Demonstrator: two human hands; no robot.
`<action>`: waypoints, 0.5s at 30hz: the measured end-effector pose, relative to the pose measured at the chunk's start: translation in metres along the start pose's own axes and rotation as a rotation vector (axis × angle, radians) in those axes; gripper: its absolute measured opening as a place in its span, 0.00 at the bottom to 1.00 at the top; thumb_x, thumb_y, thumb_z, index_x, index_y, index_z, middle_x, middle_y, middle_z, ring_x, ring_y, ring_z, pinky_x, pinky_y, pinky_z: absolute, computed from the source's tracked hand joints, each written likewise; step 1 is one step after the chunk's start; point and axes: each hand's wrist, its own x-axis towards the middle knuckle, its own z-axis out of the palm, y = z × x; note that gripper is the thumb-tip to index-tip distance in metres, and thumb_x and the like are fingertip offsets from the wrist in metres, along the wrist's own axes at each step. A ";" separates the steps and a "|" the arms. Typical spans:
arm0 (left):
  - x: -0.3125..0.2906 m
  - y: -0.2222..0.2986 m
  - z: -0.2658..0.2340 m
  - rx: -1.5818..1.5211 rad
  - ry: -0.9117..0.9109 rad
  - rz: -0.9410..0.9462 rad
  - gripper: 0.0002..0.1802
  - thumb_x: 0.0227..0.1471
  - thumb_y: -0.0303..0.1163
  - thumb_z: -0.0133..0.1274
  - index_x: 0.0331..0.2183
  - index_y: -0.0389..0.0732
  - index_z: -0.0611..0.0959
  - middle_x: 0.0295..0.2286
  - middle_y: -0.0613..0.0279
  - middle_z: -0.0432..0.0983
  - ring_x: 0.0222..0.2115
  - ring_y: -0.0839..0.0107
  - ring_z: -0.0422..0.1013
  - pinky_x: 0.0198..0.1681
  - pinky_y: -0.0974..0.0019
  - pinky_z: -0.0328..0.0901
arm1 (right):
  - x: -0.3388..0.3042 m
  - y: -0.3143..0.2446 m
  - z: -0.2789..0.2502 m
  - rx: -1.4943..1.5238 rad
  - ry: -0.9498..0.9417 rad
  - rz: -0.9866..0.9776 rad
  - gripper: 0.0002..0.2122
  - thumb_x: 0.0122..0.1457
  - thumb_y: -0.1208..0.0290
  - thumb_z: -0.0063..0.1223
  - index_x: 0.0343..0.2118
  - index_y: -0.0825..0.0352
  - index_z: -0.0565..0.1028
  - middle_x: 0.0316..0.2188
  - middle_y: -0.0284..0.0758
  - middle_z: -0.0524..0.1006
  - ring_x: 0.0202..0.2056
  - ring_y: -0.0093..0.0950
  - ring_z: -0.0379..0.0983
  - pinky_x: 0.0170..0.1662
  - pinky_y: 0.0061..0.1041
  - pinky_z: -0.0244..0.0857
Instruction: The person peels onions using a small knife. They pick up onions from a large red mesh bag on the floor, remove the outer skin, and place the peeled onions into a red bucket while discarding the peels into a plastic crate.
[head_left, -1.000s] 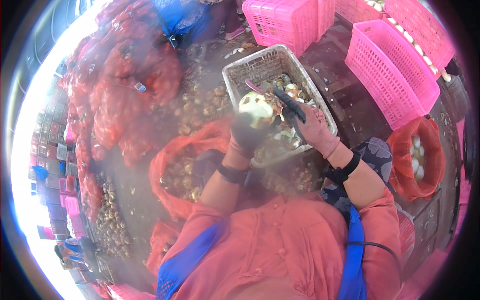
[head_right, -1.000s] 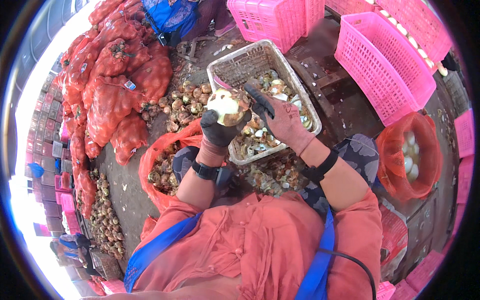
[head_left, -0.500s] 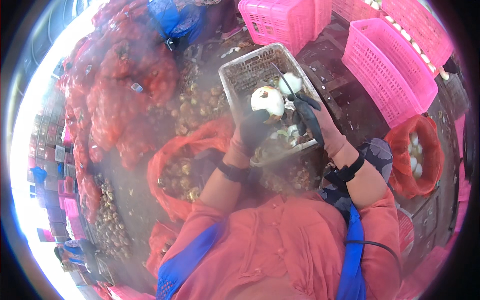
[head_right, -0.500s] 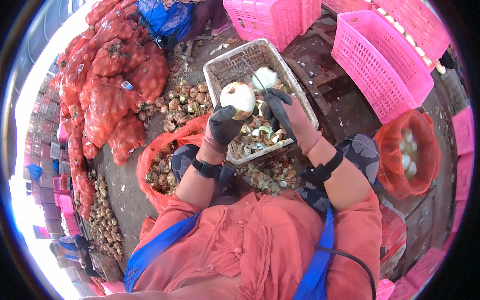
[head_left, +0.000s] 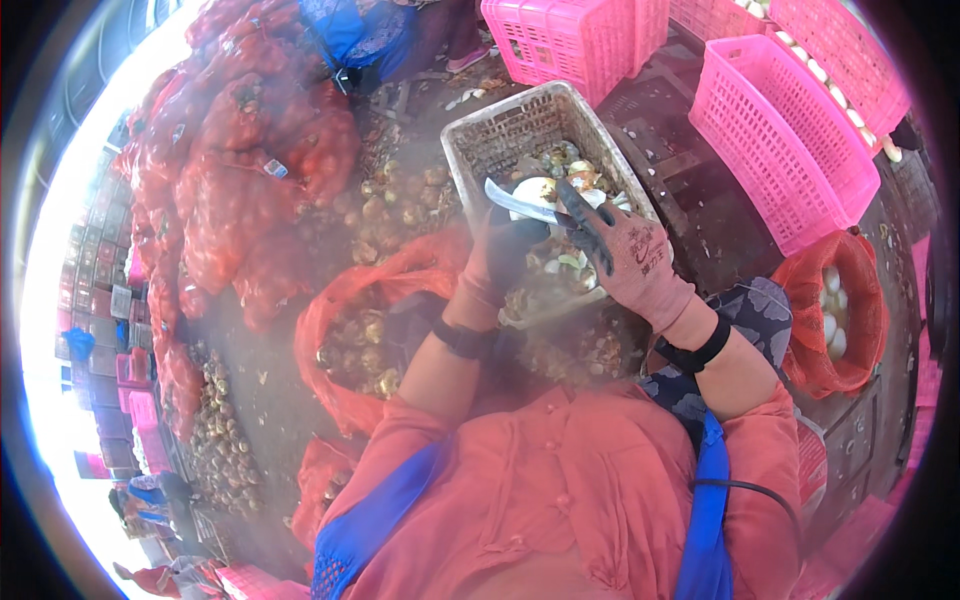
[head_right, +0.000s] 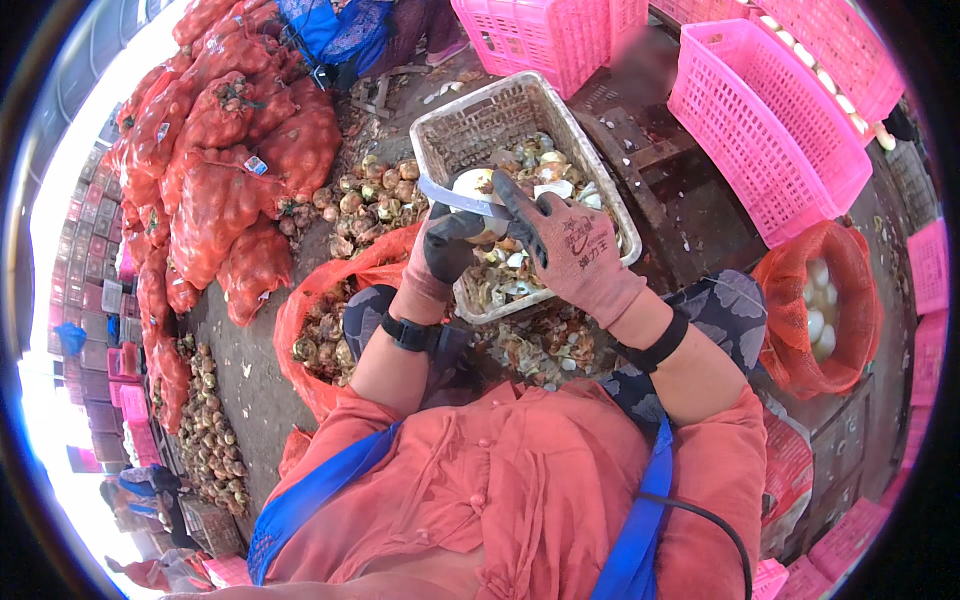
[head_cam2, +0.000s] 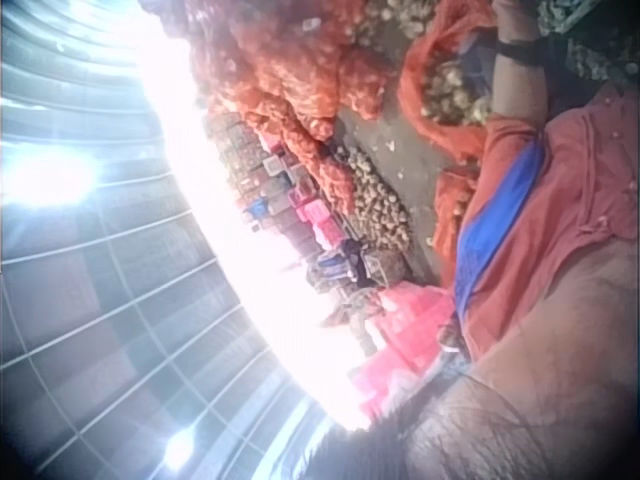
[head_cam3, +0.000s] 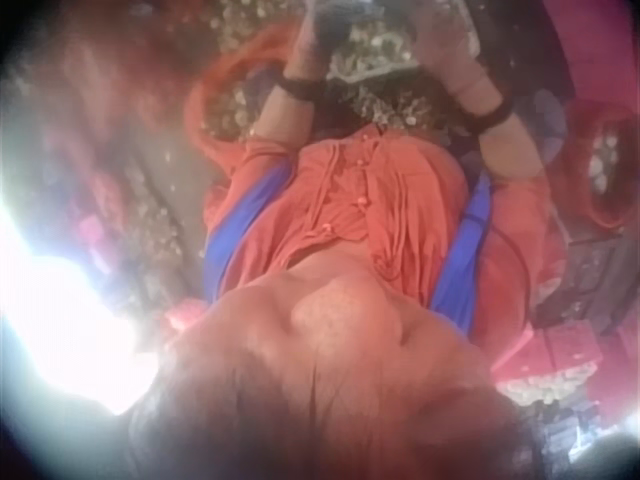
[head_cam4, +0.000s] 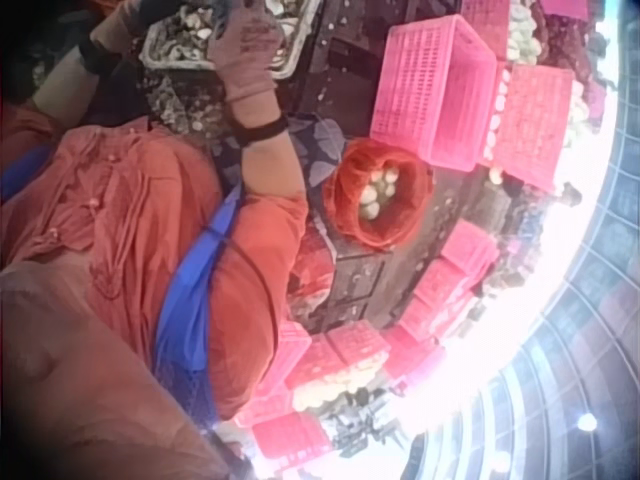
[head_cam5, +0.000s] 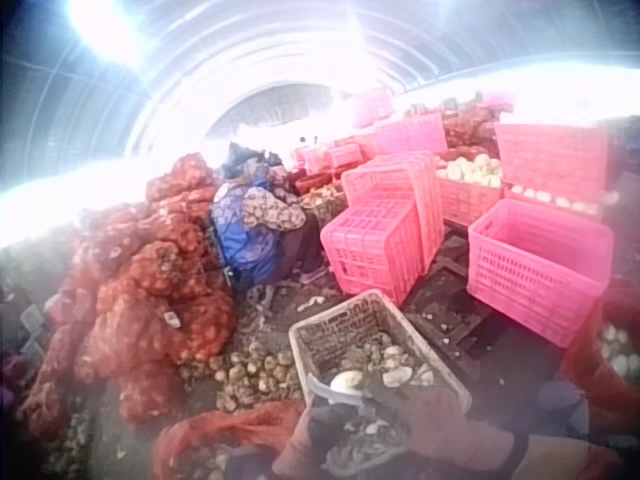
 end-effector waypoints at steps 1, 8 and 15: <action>0.000 0.007 0.003 0.004 -0.070 -0.054 0.24 0.45 0.22 0.53 0.47 0.34 0.75 0.34 0.62 0.77 0.30 0.74 0.74 0.32 0.72 0.68 | -0.001 -0.001 -0.002 -0.075 -0.018 0.008 0.32 0.50 0.71 0.56 0.62 0.55 0.63 0.36 0.42 0.74 0.33 0.40 0.75 0.35 0.38 0.69; -0.001 0.010 0.014 0.053 -0.159 -0.121 0.35 0.33 0.22 0.62 0.50 0.33 0.74 0.36 0.61 0.77 0.35 0.71 0.75 0.35 0.68 0.70 | -0.001 0.031 0.004 1.113 -0.147 0.374 0.22 0.58 0.74 0.49 0.57 0.59 0.70 0.23 0.25 0.74 0.22 0.18 0.69 0.26 0.19 0.63; 0.006 0.017 0.007 0.501 -0.396 0.201 0.41 0.31 0.25 0.64 0.53 0.38 0.73 0.44 0.59 0.76 0.43 0.71 0.72 0.46 0.66 0.67 | 0.011 0.061 -0.007 1.305 -0.032 0.713 0.16 0.61 0.67 0.50 0.51 0.67 0.73 0.20 0.27 0.72 0.16 0.16 0.66 0.18 0.15 0.59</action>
